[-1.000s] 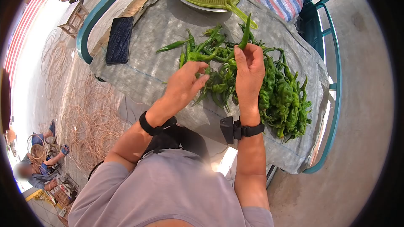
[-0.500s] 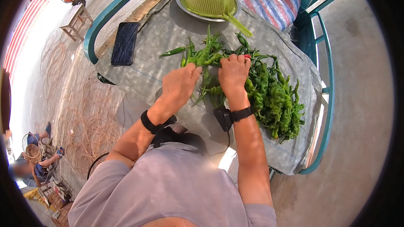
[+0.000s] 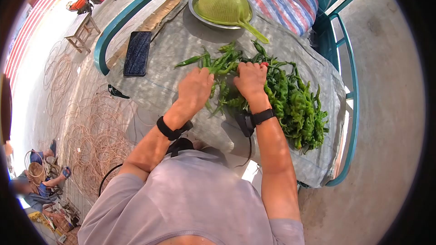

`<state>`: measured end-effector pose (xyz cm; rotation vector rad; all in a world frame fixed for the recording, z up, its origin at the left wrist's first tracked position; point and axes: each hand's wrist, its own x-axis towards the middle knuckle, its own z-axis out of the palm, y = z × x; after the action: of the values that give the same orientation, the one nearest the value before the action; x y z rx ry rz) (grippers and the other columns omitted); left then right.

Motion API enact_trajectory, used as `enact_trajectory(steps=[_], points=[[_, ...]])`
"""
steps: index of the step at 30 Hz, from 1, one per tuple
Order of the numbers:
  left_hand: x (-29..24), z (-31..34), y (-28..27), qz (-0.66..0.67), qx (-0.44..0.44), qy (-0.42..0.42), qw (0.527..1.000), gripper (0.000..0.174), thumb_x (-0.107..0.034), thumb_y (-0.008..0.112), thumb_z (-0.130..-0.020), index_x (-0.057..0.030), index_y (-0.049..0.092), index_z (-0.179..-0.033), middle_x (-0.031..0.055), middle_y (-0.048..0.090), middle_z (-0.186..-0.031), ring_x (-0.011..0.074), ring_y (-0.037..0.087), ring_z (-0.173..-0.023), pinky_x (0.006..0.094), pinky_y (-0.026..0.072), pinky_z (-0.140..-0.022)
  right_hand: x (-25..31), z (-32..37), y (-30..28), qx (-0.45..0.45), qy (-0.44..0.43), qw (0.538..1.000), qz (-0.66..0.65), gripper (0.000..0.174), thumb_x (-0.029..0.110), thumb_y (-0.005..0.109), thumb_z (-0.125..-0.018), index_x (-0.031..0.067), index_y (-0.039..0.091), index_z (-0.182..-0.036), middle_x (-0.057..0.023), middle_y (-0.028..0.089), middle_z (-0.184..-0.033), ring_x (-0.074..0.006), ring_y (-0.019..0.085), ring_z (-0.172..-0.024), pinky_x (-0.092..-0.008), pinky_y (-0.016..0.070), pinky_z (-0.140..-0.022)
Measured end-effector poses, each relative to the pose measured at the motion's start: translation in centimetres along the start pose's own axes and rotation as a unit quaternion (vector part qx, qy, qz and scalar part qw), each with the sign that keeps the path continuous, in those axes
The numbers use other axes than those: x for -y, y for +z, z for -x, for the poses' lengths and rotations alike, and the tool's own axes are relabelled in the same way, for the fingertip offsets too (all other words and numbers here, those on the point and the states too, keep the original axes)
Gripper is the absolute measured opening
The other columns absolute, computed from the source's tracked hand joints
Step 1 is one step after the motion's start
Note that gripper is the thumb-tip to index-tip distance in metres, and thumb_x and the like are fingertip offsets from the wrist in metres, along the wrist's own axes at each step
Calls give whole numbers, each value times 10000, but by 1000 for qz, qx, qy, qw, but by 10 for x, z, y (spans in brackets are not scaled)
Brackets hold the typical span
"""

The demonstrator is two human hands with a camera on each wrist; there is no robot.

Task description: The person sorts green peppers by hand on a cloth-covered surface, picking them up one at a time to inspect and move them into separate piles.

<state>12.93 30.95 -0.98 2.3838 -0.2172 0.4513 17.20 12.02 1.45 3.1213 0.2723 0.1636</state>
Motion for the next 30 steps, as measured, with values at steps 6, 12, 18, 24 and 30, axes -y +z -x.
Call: enact_trajectory(steps=[6,12,18,24,30], points=[[5,3,6,-7,44,-18,999,198,-226,648,-910,-38,587,-922,194,579,-978,400,625,-883,525,519,-688,-10,9,-12,-140,24,989,-48,239,118,718,-796,102,594,-1000,-74,690,-948,-296,640,-958,-455,373,-989],[-8,-2,-13,-3,2,28,1000,206,-205,707,-864,-19,627,-899,176,551,-978,370,608,-924,492,520,-718,-19,41,-71,-110,121,985,-51,151,171,714,-860,109,684,-994,-80,722,-916,-312,668,-867,-465,461,-876],[-31,-19,-29,281,158,-5,947,283,-291,626,-974,-11,666,-975,114,662,-865,238,628,-767,363,498,-691,-4,69,-82,-120,81,880,-452,188,134,561,-1007,33,598,-1162,-89,718,-868,-149,674,-767,-327,520,-679],[-41,-25,-34,522,219,-75,821,300,-324,616,-994,-32,677,-962,-6,641,-810,43,542,-706,210,403,-591,35,90,-70,-60,54,841,-536,180,88,528,-1025,17,562,-1187,-80,703,-809,-93,652,-707,-244,498,-627],[-25,-46,-36,291,92,-55,951,305,-292,646,-945,-8,655,-1056,34,662,-761,141,611,-697,298,459,-618,26,104,-51,-100,38,923,-370,164,54,617,-924,62,651,-1084,-90,688,-898,-185,666,-845,-327,523,-715]])
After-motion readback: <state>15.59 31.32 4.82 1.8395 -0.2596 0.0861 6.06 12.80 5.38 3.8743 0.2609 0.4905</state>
